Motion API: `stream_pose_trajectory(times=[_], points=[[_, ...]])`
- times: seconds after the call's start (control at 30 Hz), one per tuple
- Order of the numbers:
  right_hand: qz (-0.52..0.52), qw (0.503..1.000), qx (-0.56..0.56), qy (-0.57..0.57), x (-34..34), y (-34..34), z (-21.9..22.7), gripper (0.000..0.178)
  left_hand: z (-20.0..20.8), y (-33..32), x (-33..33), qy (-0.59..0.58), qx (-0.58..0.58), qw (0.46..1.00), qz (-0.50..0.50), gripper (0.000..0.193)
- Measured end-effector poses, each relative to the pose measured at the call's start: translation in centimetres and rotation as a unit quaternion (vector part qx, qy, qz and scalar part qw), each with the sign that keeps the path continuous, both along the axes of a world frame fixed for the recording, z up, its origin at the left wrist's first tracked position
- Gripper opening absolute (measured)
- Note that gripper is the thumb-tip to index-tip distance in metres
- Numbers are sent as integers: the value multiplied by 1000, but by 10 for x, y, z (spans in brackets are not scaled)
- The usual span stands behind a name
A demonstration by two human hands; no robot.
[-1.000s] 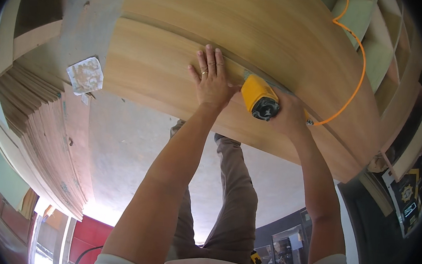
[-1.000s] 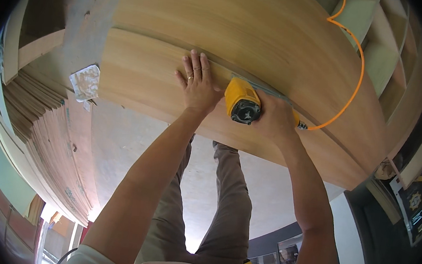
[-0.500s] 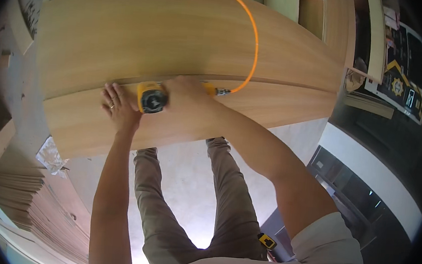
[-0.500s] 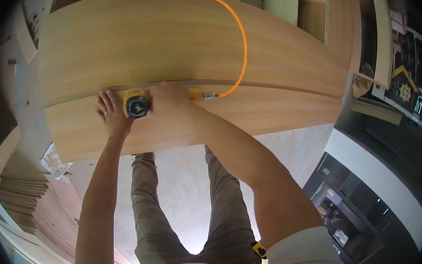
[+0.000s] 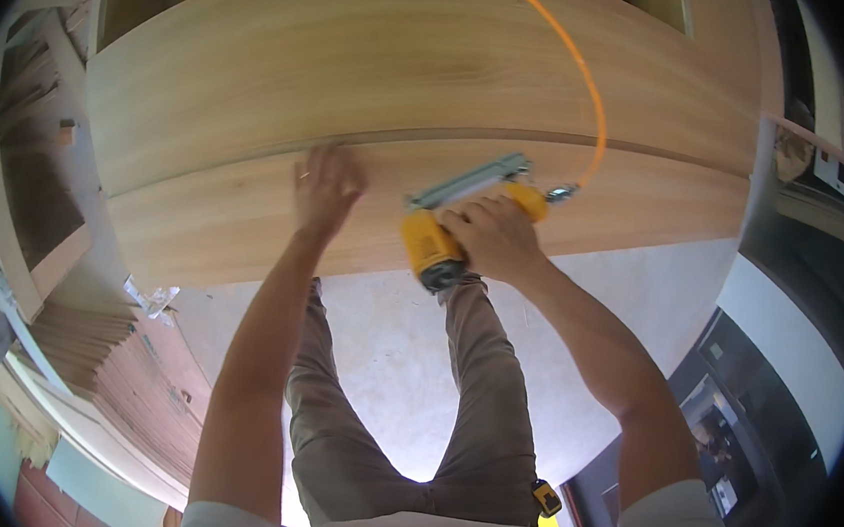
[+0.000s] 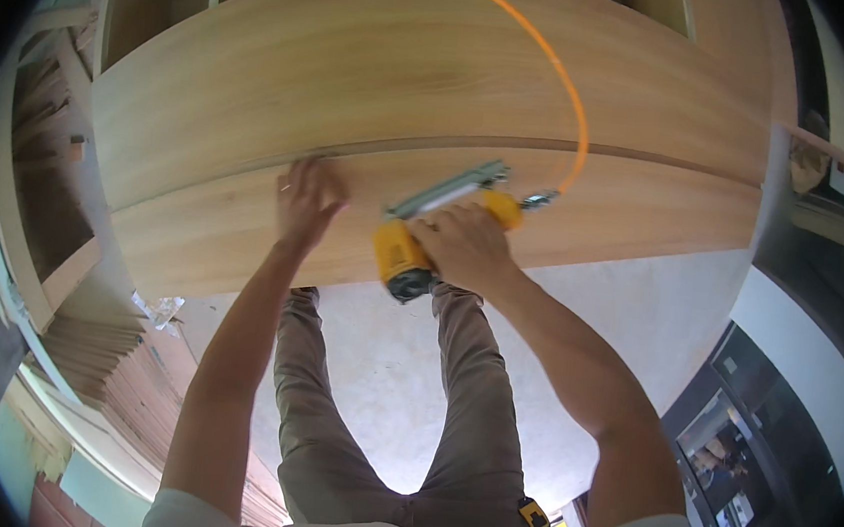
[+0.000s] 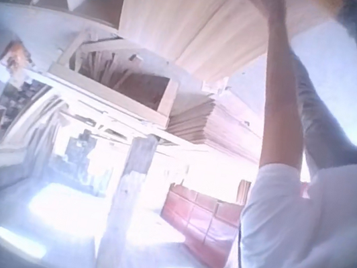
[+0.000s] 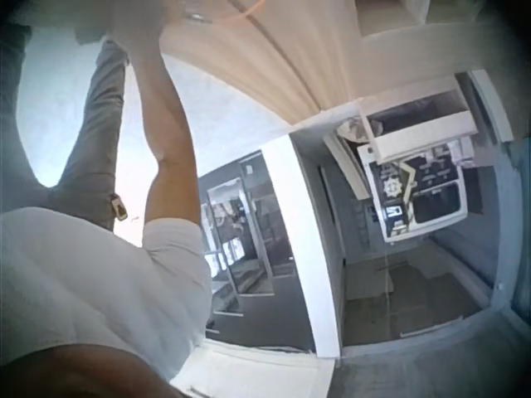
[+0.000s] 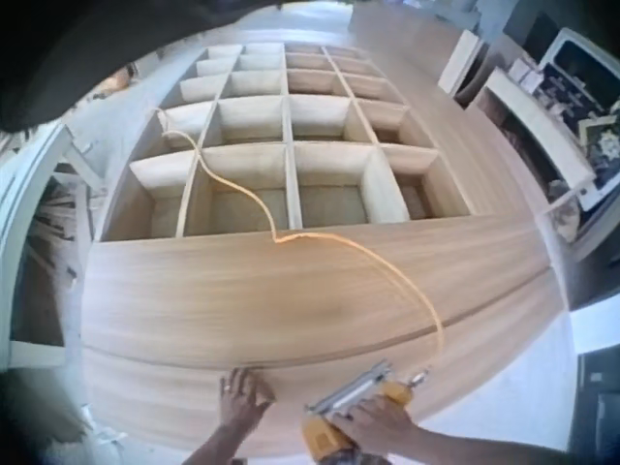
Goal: Using a pneumatic nail gun to attach wooden panels to a large grid-like shelf structure in a workshop environment.
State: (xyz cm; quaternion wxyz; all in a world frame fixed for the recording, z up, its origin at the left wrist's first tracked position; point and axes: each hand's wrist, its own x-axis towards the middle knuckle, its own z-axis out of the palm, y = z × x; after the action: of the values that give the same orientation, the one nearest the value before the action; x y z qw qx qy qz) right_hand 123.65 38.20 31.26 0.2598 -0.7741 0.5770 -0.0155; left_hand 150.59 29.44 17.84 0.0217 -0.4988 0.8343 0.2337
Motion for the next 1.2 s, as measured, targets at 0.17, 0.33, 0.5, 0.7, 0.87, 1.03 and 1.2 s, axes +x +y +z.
stream_pose_trajectory(times=[0.17, 0.33, 0.5, 0.7, 0.87, 1.03, 1.2], points=[[27, 999, 11, 23, -83, 16, -1, 37, -9, 2, -113, -21, 12, 1000, 13, 64], [11, 1000, 10, 7, -102, 7, -9, 31, -2, 21, -104, -15, 18, 991, 131, 67], [-11, 998, -48, -50, -107, -6, -15, 35, 15, 139, -111, -131, 137, 824, 534, 107], [9, 998, -28, -54, -104, -19, -5, 40, 8, 220, -158, 375, 314, 424, 762, 69], [41, 997, -56, -43, -98, -28, -1, 41, -3, 236, -182, 388, 200, 425, 793, 34], [55, 998, -11, -16, -95, -35, 3, 40, 8, 243, -190, 370, 203, 457, 783, 32], [59, 998, 10, -5, -90, -39, 8, 41, 22, 246, -185, 422, 233, 430, 763, 37]])
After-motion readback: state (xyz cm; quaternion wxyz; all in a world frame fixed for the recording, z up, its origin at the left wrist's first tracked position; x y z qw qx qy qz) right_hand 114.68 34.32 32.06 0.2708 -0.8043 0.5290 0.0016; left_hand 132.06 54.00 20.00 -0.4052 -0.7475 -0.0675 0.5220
